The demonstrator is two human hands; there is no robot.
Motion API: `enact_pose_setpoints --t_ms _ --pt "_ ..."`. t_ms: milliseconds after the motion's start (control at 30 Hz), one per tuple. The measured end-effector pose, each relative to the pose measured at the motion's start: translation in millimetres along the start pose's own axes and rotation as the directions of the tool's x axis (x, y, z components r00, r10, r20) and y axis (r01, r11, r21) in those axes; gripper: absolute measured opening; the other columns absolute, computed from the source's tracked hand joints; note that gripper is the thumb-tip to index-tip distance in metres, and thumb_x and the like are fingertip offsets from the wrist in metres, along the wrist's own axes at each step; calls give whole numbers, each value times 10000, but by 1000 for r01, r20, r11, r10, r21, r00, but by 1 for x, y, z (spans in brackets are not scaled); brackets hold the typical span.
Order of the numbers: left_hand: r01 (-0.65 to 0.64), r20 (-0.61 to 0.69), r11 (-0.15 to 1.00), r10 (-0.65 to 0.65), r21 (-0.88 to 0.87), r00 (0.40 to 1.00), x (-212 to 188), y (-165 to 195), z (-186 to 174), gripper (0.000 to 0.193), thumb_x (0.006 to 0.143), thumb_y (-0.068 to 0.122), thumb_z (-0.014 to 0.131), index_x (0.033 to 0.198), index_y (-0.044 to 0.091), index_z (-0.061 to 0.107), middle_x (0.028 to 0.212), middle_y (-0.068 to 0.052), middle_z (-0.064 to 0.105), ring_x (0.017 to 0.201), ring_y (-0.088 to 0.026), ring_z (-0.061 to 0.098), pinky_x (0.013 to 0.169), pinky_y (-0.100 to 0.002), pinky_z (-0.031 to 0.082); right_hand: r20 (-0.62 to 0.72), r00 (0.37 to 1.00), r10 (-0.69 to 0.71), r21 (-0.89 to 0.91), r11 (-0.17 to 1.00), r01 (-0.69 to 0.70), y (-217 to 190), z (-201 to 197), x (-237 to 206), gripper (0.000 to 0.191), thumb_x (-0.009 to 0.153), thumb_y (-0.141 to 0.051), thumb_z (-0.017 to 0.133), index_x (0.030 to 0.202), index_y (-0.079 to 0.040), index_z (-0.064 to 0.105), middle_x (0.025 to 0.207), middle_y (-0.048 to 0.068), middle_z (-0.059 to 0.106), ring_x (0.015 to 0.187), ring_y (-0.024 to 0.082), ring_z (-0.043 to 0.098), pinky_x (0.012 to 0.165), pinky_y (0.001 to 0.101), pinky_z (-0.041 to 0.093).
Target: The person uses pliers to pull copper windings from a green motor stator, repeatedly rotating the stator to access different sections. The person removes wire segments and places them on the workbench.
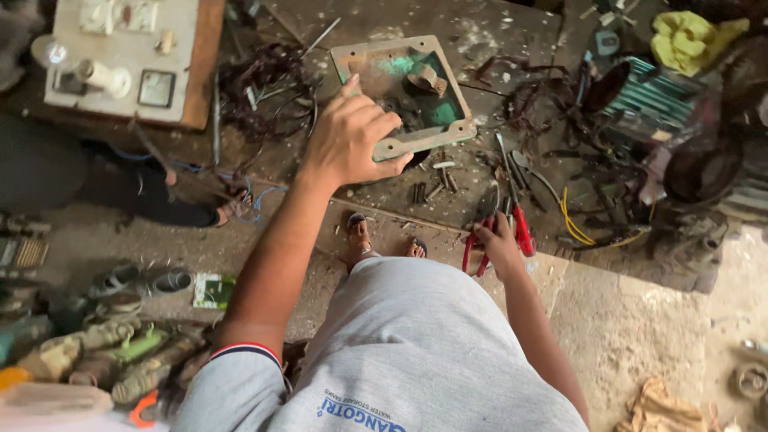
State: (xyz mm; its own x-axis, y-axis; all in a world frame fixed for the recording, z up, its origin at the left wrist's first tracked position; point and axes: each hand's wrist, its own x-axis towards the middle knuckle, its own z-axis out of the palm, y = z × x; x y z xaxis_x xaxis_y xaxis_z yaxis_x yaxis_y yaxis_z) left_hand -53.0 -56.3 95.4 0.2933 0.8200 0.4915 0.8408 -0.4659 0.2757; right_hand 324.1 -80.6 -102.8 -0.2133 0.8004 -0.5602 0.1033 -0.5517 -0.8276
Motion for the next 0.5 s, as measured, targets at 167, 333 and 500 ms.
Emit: enact_pose_setpoints --t_ms 167,333,500 --pt "243 -27 959 -242 147 970 -18 36 -10 643 836 581 758 1219 70 676 1035 -180 720 1138 -363 652 1176 -595 306 62 993 104 145 983 -112 8 -19 -16 536 937 -49 621 1443 -135 466 1088 52 662 889 174 708 723 318 575" --pt "469 146 812 -541 348 828 7 76 6 1014 809 606 751 1523 -25 404 1518 -299 432 1349 -407 516 1235 -671 152 105 985 137 144 978 -151 6 -26 -34 501 1025 -92 634 1489 -32 452 1099 135 665 835 204 599 598 334 383" --pt "508 43 789 -554 347 831 44 79 58 950 824 512 718 1543 1 365 1625 -294 169 1475 -519 237 1178 -710 192 -7 988 157 91 984 -156 -15 -11 -40 589 928 -65 609 1485 -172 454 1123 53 672 884 185 665 721 318 536"
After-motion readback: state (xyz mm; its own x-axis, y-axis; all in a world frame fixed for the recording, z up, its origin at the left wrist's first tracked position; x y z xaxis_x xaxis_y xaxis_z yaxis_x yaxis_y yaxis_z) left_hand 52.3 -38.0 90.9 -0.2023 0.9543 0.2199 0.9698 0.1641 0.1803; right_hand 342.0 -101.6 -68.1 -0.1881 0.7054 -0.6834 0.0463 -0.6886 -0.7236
